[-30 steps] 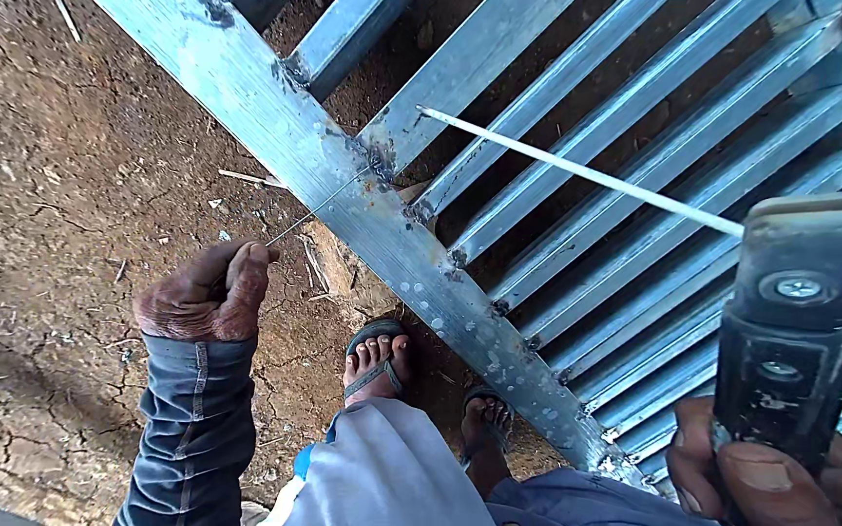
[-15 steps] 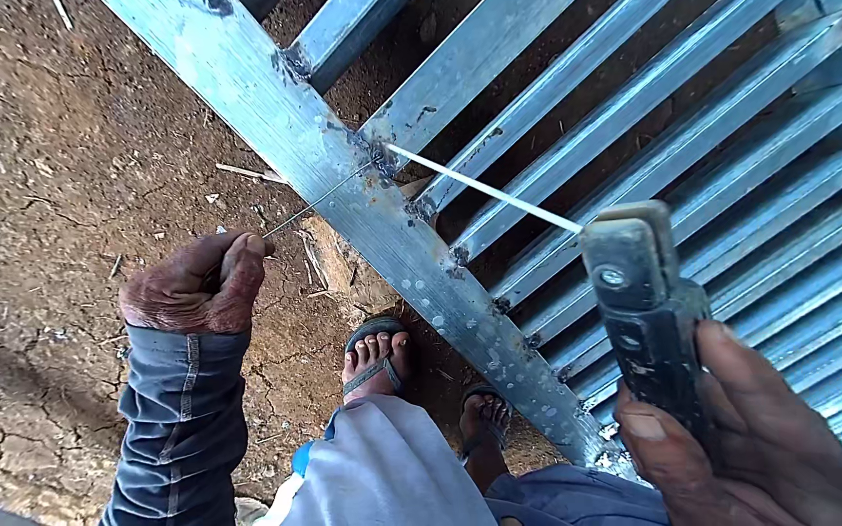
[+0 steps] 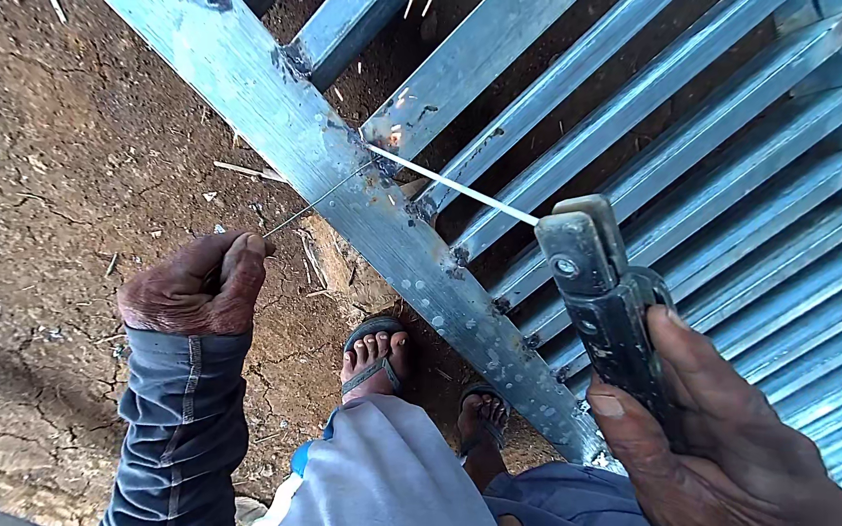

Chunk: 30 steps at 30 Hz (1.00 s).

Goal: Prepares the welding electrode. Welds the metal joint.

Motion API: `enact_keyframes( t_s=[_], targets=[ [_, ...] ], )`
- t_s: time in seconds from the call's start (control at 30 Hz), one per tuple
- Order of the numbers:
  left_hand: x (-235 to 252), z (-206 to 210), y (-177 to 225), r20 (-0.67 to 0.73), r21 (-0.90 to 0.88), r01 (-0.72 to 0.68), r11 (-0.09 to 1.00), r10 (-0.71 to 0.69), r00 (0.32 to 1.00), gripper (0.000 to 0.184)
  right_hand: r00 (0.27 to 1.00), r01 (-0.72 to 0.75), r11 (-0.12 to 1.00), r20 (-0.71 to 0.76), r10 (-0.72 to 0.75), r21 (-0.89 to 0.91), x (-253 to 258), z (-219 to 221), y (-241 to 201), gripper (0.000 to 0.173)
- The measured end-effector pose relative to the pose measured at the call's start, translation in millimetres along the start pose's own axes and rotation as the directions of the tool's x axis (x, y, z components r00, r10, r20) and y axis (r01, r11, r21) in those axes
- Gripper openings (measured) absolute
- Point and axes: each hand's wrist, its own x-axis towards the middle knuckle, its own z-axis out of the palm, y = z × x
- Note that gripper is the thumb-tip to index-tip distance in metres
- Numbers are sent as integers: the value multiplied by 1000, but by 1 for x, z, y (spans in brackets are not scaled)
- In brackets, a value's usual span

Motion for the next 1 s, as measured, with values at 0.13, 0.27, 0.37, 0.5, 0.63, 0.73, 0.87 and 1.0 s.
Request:
enact_keyframes(
  t_s=[0.13, 0.27, 0.37, 0.5, 0.63, 0.73, 0.87, 1.0],
  targets=[
    [0, 0, 2, -2, 3, 3, 1000, -3, 1000, 29, 1000, 15, 1000, 28, -15, -10, -1, -2, -1, 55],
    [0, 0, 0, -3, -7, -8, 1000, 8, 1000, 28, 981, -195, 971, 36, 192, 135, 0, -5, -8, 55],
    [0, 0, 1, 2, -2, 7, 1000, -7, 1000, 28, 960, -277, 924, 45, 275, 263, 3, -7, -9, 56],
    [0, 0, -4, -10, -5, -38, 999, 38, 999, 29, 985, -172, 982, 31, 170, 73, -2, -8, -9, 54],
    [4, -2, 19, 58, 109, 99, 989, -105, 993, 29, 993, 99, 951, 89, -76, -293, -2, -17, -16, 50],
    [8, 0, 42, 62, 203, 281, 938, -299, 952, 29, 998, -21, 984, 47, 30, -178, -6, -21, -17, 53],
    [-2, -2, -1, 41, 27, 32, 999, -33, 999, 34, 989, -148, 989, 12, 148, -30, -6, -19, -14, 55],
    [-3, -1, 1, 35, 51, 28, 998, -30, 999, 33, 995, -97, 995, -1, 97, -18, -5, -10, -7, 55]
  ],
)
